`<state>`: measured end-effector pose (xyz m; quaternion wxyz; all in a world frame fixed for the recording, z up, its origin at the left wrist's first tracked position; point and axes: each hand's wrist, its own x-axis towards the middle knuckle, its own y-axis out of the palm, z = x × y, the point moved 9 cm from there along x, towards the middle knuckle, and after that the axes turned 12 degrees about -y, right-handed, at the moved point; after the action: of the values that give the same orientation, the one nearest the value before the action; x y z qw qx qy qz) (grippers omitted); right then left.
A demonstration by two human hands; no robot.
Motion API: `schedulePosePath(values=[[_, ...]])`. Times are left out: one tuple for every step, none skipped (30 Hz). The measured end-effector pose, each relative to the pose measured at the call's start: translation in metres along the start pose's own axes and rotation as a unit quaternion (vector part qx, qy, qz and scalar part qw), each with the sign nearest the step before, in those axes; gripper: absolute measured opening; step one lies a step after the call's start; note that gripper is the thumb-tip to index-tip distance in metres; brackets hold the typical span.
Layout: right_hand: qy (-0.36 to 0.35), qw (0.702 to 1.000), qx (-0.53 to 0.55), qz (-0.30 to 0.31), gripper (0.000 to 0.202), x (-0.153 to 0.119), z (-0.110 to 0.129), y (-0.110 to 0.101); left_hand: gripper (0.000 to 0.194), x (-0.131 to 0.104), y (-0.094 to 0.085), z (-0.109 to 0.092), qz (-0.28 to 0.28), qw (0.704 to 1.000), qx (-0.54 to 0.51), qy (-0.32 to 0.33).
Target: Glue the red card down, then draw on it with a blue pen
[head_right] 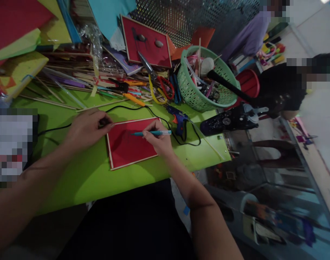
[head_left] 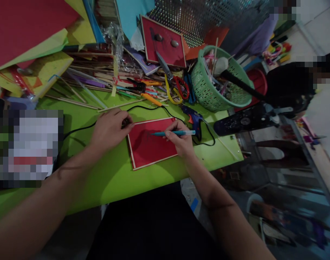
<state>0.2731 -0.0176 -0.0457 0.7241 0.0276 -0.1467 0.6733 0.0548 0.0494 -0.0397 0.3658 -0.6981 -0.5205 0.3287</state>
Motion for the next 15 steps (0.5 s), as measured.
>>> schedulePosePath(values=[[-0.003,1.0,-0.007,-0.001,0.028,0.0,0.001,-0.001,0.013,0.0,0.0,0.0,-0.001,1.0,0.0,0.001],[-0.007,1.0,-0.012,-0.001,0.026,0.001,0.002,-0.001,0.013,0.0,0.0,0.0,-0.001,1.0,0.0,0.002],[-0.011,1.0,-0.015,0.001,0.025,0.001,0.003,0.0,0.013,0.0,0.0,0.0,-0.001,1.0,0.002,0.003],[-0.014,1.0,-0.016,0.004,0.025,0.001,0.005,0.0,0.013,0.0,0.0,0.0,-0.001,1.0,0.003,0.003],[-0.014,1.0,-0.014,0.007,0.025,0.001,0.005,0.001,0.014,0.0,0.001,0.0,-0.001,1.0,0.005,0.003],[-0.012,1.0,-0.011,0.011,0.026,0.001,0.005,0.002,0.014,0.001,0.001,0.0,-0.001,1.0,0.006,0.003],[-0.007,1.0,-0.006,0.018,0.027,0.0,0.005,0.003,0.015,0.001,0.001,0.0,-0.002,1.0,0.006,0.003],[-0.001,1.0,-0.001,0.027,0.028,0.0,0.005,0.005,0.015,0.001,0.001,0.0,-0.002,1.0,0.005,0.003],[0.005,0.999,0.003,0.039,0.029,-0.001,0.004,0.007,0.015,0.001,0.001,0.0,-0.002,1.0,0.002,0.003],[0.011,0.999,0.006,0.051,0.03,-0.002,0.004,0.01,0.015,0.0,0.001,0.0,-0.003,1.0,0.0,0.003],[0.016,0.998,0.009,0.062,0.031,-0.003,0.004,0.012,0.015,0.0,0.001,0.0,-0.004,1.0,-0.002,0.003],[0.018,0.997,0.011,0.07,0.031,-0.004,0.004,0.014,0.015,0.0,0.001,0.0,-0.005,1.0,-0.004,0.004],[0.019,0.997,0.015,0.075,0.031,-0.004,0.005,0.015,0.015,0.0,0.0,0.0,-0.006,1.0,-0.006,0.005],[0.02,0.997,0.019,0.078,0.031,-0.005,0.006,0.016,0.015,0.0,0.0,-0.001,-0.007,1.0,-0.008,0.005],[0.019,0.996,0.023,0.079,0.03,-0.005,0.007,0.017,0.015,0.0,0.0,-0.001,-0.006,1.0,-0.01,0.005]])
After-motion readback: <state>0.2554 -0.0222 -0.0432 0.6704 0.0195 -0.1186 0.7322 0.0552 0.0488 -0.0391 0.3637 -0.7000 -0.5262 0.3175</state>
